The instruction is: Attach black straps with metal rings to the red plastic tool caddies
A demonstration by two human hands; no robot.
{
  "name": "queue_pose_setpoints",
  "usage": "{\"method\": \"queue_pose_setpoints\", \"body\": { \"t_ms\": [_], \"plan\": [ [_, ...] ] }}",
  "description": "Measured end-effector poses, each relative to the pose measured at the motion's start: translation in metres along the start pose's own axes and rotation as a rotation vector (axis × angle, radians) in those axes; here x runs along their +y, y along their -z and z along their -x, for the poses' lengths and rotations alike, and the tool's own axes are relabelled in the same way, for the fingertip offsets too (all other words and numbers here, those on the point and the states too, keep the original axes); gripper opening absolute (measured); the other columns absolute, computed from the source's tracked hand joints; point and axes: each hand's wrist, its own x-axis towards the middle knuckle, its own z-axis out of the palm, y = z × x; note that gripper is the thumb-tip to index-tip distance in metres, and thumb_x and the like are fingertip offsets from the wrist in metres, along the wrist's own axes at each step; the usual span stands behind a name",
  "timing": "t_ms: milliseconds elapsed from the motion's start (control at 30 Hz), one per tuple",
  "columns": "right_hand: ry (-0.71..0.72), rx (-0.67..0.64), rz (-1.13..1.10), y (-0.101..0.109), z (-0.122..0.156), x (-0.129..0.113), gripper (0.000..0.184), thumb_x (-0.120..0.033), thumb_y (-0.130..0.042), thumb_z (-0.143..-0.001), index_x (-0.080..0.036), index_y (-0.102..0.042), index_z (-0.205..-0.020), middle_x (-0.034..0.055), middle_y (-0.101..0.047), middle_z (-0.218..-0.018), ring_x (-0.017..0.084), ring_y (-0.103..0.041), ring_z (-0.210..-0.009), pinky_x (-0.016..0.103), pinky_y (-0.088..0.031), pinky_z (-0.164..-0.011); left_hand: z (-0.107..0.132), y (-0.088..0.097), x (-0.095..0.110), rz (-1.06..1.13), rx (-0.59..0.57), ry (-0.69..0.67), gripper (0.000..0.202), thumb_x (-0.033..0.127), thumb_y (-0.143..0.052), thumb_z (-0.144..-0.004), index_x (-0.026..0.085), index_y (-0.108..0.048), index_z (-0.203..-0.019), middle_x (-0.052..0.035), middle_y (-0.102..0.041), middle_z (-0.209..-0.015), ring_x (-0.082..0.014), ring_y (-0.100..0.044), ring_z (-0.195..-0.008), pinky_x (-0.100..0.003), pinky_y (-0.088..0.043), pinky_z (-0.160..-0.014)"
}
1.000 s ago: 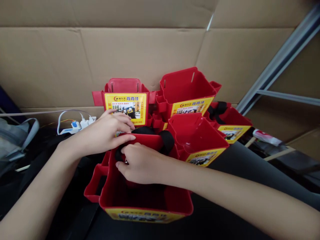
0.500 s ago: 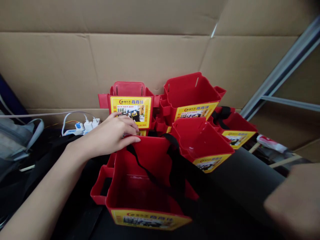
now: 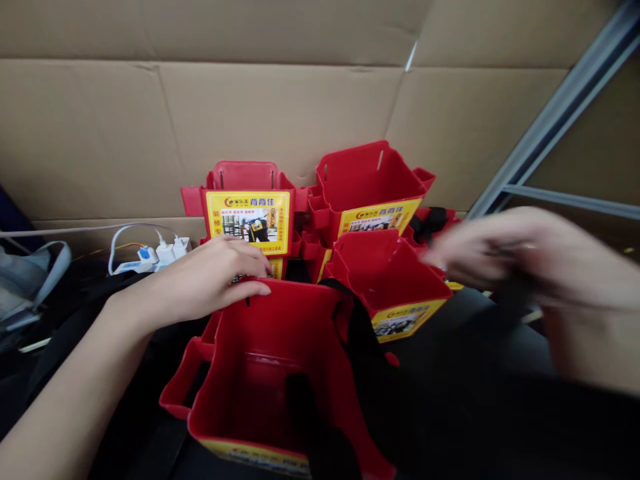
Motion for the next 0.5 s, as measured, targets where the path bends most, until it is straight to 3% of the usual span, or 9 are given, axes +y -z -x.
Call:
{"method": "queue_pose_setpoints", "body": {
  "t_ms": [67,167,233,333,400,500],
  "plan": [
    [0.005,-0.097,0.040,-0.008,-0.005,-0.008,0.031,-0.038,-0.046,-0.088,-0.024,-0.061,-0.111,0.0005,-0.057,-0.066,0.012,-0.051,-0.059,0.024,-0.040,-0.053,0.002,0.002,-0.004,0.066,-0.058,0.012,0.018,0.033,-0.050,-0.089,0.019,-0.061,-0.085,-0.0001,-0.066,-0.088,-0.0127,-0.060,-0.077,-0.024,-0.042,-0.070],
    [0.077,-0.330,0.176,-0.029,-0.022,-0.019,0.048,-0.021,-0.056,-0.077,-0.026,-0.053,-0.125,-0.0046,-0.050,-0.059,0.008,-0.042,-0.050,0.020,-0.034,-0.049,0.005,0.005,-0.008,0.090,-0.118,0.051,0.016,0.032,-0.051,-0.087,0.019,-0.058,-0.079,0.0029,-0.062,-0.070,-0.0093,-0.055,-0.059,-0.019,-0.039,-0.055],
    [0.161,-0.427,0.215,-0.041,-0.032,-0.022,0.051,-0.012,-0.054,-0.073,-0.024,-0.055,-0.123,-0.0048,-0.048,-0.059,0.007,-0.041,-0.050,0.019,-0.033,-0.049,0.006,0.006,-0.008,0.080,-0.134,0.074,0.016,0.032,-0.052,-0.086,0.019,-0.058,-0.078,0.0036,-0.060,-0.065,-0.0088,-0.052,-0.054,-0.019,-0.037,-0.051],
    [0.283,-0.515,0.143,-0.053,-0.043,-0.023,0.038,-0.008,-0.048,-0.074,-0.019,-0.064,-0.107,-0.0020,-0.057,-0.069,0.007,-0.048,-0.057,0.018,-0.036,-0.053,0.005,0.004,-0.004,0.050,-0.120,0.108,0.012,0.030,-0.053,-0.085,0.020,-0.059,-0.082,0.0021,-0.063,-0.071,-0.0114,-0.056,-0.060,-0.020,-0.038,-0.055],
    [0.309,-0.496,0.170,-0.056,-0.049,-0.023,0.035,-0.005,-0.044,-0.073,-0.017,-0.066,-0.097,0.0005,-0.063,-0.078,0.008,-0.053,-0.063,0.019,-0.038,-0.058,0.003,0.002,0.000,0.057,-0.102,0.100,0.009,0.027,-0.052,-0.085,0.021,-0.059,-0.088,0.0002,-0.065,-0.080,-0.0141,-0.059,-0.069,-0.022,-0.041,-0.060],
    [0.196,-0.265,0.467,-0.054,-0.057,-0.025,0.034,-0.004,-0.044,-0.069,-0.016,-0.068,-0.090,0.0049,-0.066,-0.079,0.014,-0.058,-0.068,0.024,-0.040,-0.063,0.001,-0.002,0.003,0.129,-0.116,0.027,0.012,0.023,-0.050,-0.086,0.022,-0.060,-0.091,-0.0009,-0.066,-0.086,-0.0158,-0.061,-0.076,-0.023,-0.043,-0.067]
  ]
}}
